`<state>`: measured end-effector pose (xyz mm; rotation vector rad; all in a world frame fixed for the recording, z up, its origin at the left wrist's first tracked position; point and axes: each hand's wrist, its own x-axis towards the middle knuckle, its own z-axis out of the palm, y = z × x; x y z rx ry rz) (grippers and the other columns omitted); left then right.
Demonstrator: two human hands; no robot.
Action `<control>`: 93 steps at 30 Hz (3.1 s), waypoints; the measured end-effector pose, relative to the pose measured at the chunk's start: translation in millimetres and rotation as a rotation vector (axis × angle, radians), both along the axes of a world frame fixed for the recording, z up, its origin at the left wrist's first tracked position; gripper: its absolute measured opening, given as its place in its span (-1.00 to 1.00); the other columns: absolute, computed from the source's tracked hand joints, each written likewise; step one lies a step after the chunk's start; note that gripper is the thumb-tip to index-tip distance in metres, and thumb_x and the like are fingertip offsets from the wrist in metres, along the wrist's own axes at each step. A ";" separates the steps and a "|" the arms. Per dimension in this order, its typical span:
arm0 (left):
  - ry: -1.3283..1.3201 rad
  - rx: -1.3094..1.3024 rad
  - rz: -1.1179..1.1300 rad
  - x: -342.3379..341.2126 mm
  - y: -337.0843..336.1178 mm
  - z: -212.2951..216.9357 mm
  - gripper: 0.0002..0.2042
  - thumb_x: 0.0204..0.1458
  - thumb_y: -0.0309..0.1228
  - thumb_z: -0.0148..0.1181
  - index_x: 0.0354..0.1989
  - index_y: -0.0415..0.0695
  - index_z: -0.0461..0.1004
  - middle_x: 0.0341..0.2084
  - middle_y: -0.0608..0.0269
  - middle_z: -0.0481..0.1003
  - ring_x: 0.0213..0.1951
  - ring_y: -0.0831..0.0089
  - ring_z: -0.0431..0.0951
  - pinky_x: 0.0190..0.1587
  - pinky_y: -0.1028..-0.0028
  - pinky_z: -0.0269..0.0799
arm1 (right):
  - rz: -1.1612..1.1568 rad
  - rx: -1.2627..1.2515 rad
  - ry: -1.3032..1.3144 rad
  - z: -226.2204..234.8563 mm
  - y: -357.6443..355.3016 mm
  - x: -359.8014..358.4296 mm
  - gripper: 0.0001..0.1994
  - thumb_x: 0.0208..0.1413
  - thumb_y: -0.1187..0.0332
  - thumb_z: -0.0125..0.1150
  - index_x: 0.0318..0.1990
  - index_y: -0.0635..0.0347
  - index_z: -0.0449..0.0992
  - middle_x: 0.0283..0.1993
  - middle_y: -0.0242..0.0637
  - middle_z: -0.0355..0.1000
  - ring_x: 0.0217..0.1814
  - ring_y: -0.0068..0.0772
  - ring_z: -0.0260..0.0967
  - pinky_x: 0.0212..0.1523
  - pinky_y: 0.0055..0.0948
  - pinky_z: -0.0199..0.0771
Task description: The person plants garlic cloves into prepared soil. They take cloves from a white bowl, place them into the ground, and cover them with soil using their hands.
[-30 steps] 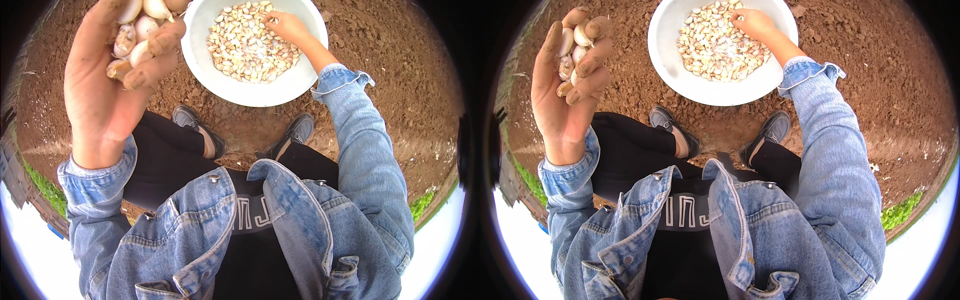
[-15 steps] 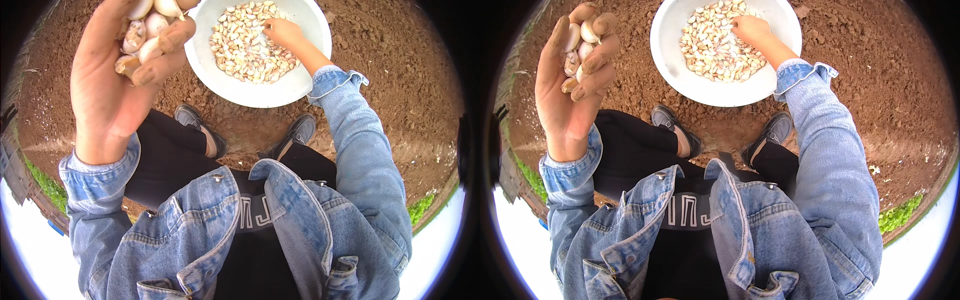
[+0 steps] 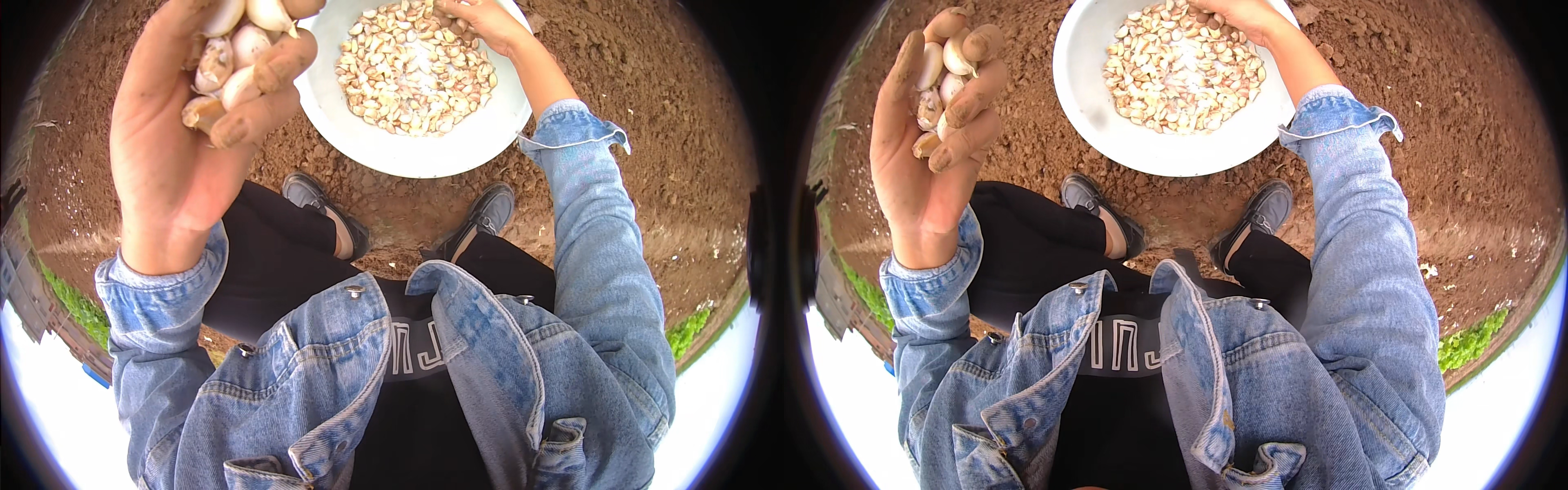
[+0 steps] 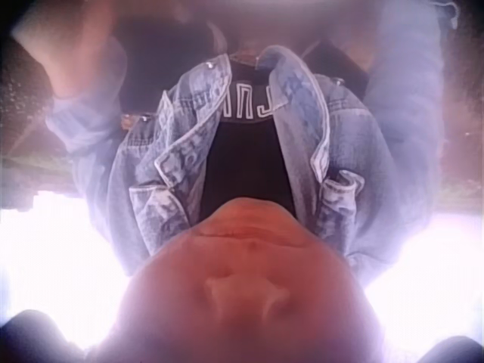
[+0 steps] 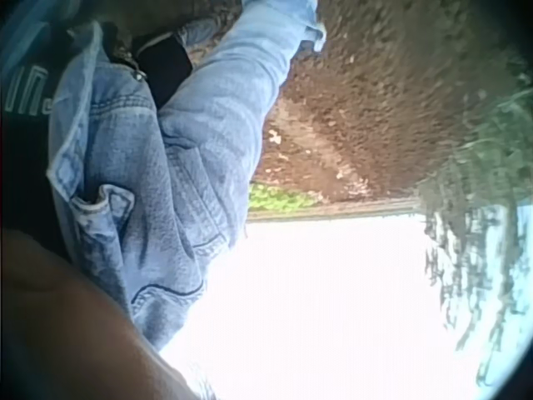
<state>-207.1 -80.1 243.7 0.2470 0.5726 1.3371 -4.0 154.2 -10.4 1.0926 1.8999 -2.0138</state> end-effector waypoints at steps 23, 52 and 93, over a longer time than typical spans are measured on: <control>0.187 -0.418 0.201 9.7 -3.3 23.5 -0.73 0.33 -0.25 -0.16 -0.07 -0.23 0.27 -0.29 0.15 0.28 -0.52 0.66 0.28 -0.76 0.85 0.24 | -0.415 -0.670 0.369 18.3 -63.2 8.4 -0.77 0.26 0.27 0.11 0.01 0.07 0.46 -0.31 -0.42 0.41 -0.40 -0.70 0.21 -0.48 -0.70 0.09; -0.023 -0.432 -0.344 251.4 15.2 208.8 -0.75 0.28 -0.21 -0.17 -0.05 -0.04 0.37 -0.18 0.31 0.42 -0.05 0.37 0.42 0.08 0.31 0.35 | -0.660 0.648 0.287 496.9 -197.7 161.3 -0.75 -0.15 0.32 0.26 -0.24 0.08 0.53 -0.20 -0.35 0.41 -0.10 -0.24 0.37 -0.01 -0.24 0.35; -0.443 -0.715 -0.406 747.2 281.3 400.2 -0.68 0.22 -0.18 -0.05 0.02 -0.06 0.45 -0.10 0.18 0.53 -0.07 0.28 0.54 -0.04 0.16 0.51 | -0.564 0.932 -0.318 730.3 37.1 694.5 -0.74 -0.09 0.39 0.33 -0.17 0.08 0.56 -0.15 -0.32 0.46 -0.09 -0.20 0.41 -0.05 -0.28 0.42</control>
